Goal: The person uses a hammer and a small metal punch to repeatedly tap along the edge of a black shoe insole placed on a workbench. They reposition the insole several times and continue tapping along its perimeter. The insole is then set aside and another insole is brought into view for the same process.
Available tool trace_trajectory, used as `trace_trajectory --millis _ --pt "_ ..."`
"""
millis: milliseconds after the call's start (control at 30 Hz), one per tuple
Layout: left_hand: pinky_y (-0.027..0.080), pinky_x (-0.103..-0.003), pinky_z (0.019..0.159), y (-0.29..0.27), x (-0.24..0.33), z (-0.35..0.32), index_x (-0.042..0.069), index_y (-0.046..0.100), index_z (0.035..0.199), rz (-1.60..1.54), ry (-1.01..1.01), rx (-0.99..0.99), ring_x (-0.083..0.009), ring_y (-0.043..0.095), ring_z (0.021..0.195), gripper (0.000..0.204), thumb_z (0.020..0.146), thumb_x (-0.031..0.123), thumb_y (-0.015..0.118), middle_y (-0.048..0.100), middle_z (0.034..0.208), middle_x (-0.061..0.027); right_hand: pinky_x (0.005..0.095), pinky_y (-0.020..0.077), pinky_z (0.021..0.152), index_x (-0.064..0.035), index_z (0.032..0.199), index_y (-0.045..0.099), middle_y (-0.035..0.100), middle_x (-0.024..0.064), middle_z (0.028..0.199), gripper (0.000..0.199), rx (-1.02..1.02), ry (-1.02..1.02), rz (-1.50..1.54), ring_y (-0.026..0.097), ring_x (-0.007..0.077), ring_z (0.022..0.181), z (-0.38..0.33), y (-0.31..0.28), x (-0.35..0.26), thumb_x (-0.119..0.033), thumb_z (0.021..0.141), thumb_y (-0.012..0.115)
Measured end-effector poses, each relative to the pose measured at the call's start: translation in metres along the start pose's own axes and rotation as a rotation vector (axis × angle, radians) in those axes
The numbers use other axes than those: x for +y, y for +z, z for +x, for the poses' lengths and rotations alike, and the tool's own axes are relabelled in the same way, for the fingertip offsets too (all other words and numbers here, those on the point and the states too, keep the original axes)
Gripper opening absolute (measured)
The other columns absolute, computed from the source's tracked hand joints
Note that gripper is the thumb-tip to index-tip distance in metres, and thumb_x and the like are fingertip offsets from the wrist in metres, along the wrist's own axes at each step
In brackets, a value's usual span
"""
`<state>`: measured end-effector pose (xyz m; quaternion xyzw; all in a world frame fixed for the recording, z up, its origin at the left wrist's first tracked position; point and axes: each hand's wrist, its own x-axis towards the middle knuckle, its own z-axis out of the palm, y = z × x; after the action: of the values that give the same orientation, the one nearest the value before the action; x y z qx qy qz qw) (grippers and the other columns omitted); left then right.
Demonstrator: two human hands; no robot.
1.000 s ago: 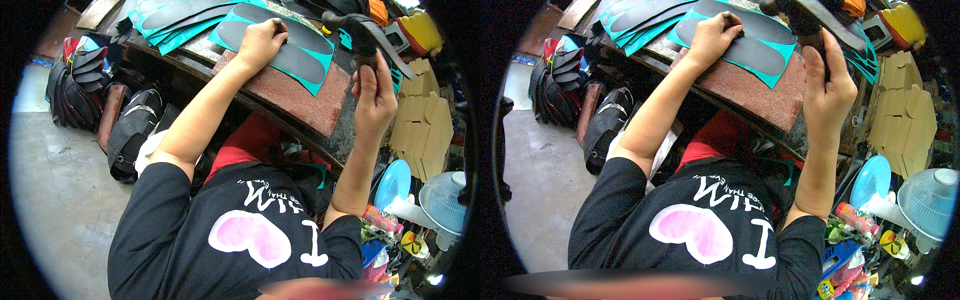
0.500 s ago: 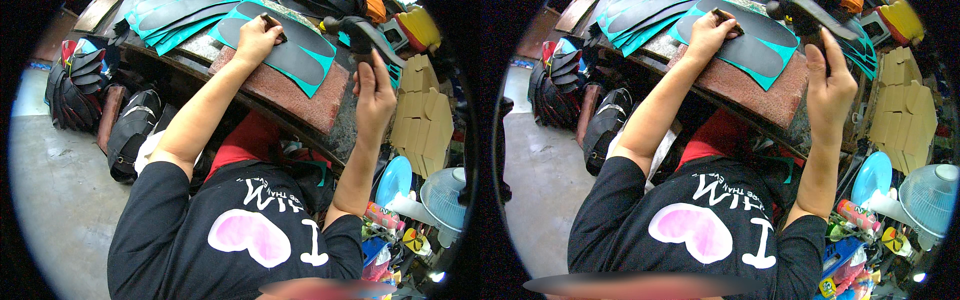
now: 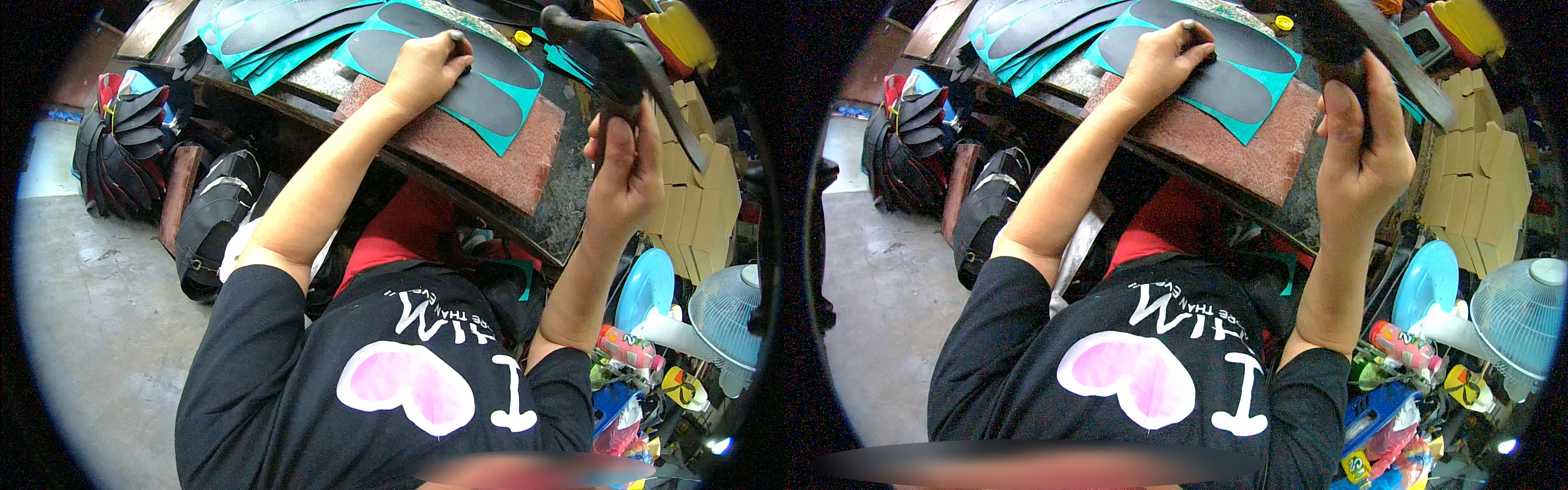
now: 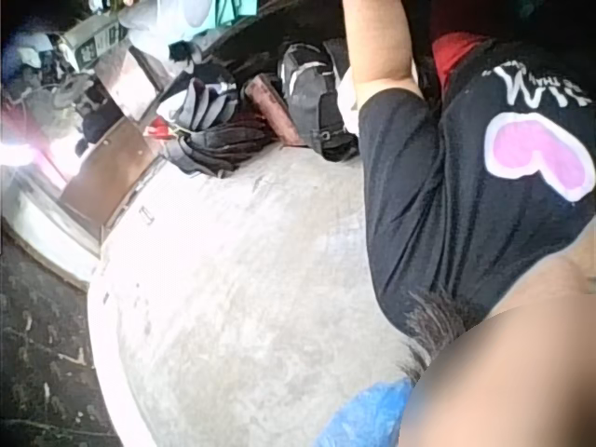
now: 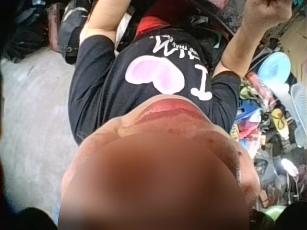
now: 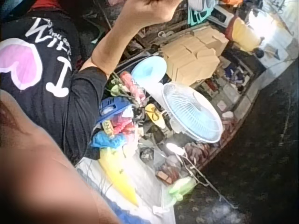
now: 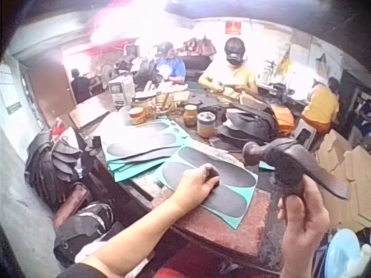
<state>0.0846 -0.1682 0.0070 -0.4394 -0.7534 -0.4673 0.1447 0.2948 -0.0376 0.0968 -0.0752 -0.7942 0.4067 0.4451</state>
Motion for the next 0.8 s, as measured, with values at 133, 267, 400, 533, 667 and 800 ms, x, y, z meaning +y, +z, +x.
trace_trajectory --millis 133,267,400,533,667,800 --pt "0.055 -0.041 0.066 0.011 0.014 -0.002 0.005 0.062 0.097 0.223 0.168 -0.066 -0.0364 0.068 0.077 0.015 0.087 0.015 0.068 0.068 0.080 -0.0177 0.0365 0.0541 0.078 0.0001 0.118 0.065 0.071 0.0206 0.101 0.032 -0.142 -0.089 -0.358 0.072 0.0326 0.090 -0.008 0.010 0.016 -0.021 0.093 0.069" --pt "0.057 -0.037 0.068 0.016 0.007 -0.002 0.003 0.065 0.093 0.023 -0.091 0.207 -0.0315 0.071 0.074 0.011 0.086 0.011 0.067 0.069 0.080 -0.0183 0.0347 0.0533 0.078 -0.0044 0.121 0.066 0.071 0.0202 0.104 0.034 -0.137 0.073 -0.422 0.072 0.0295 0.090 -0.018 0.005 0.053 -0.029 0.096 0.065" --pt "0.057 -0.032 0.068 0.016 -0.006 0.000 0.001 0.068 0.092 -0.560 -0.443 0.107 -0.0210 0.072 0.072 0.014 0.087 0.014 0.070 0.072 0.080 -0.0140 0.0317 0.0529 0.076 -0.0036 0.125 0.064 0.073 0.0180 0.100 0.037 -0.083 0.135 -0.327 0.070 0.0201 0.083 -0.014 -0.013 0.045 -0.027 0.097 0.065" --pt "0.057 -0.033 0.069 0.011 -0.002 0.000 0.001 0.066 0.097 -0.214 -0.224 -0.012 -0.0212 0.072 0.075 0.017 0.089 0.014 0.070 0.073 0.085 -0.0126 0.0202 0.0459 0.062 -0.0007 0.122 0.066 0.067 0.0035 0.084 0.029 0.016 0.053 -0.068 0.056 0.0057 0.069 -0.006 -0.019 -0.001 -0.016 0.097 0.065" --pt "0.056 -0.040 0.069 0.012 0.015 0.000 0.004 0.062 0.097 0.092 0.120 -0.019 -0.0320 0.070 0.078 0.015 0.088 0.014 0.069 0.069 0.083 -0.0168 0.0249 0.0499 0.064 -0.0022 0.127 0.062 0.069 0.0087 0.087 0.034 -0.028 -0.172 -0.214 0.061 0.0103 0.071 -0.007 -0.002 0.001 -0.020 0.099 0.063" --pt "0.057 -0.039 0.064 0.023 0.022 -0.004 0.004 0.059 0.096 0.175 0.094 0.001 -0.0326 0.070 0.075 0.011 0.091 0.011 0.065 0.069 0.083 -0.0186 0.0289 0.0520 0.072 0.0000 0.125 0.062 0.069 0.0124 0.088 0.037 -0.157 -0.078 -0.425 0.063 0.0125 0.077 -0.020 0.004 0.045 -0.024 0.098 0.065"
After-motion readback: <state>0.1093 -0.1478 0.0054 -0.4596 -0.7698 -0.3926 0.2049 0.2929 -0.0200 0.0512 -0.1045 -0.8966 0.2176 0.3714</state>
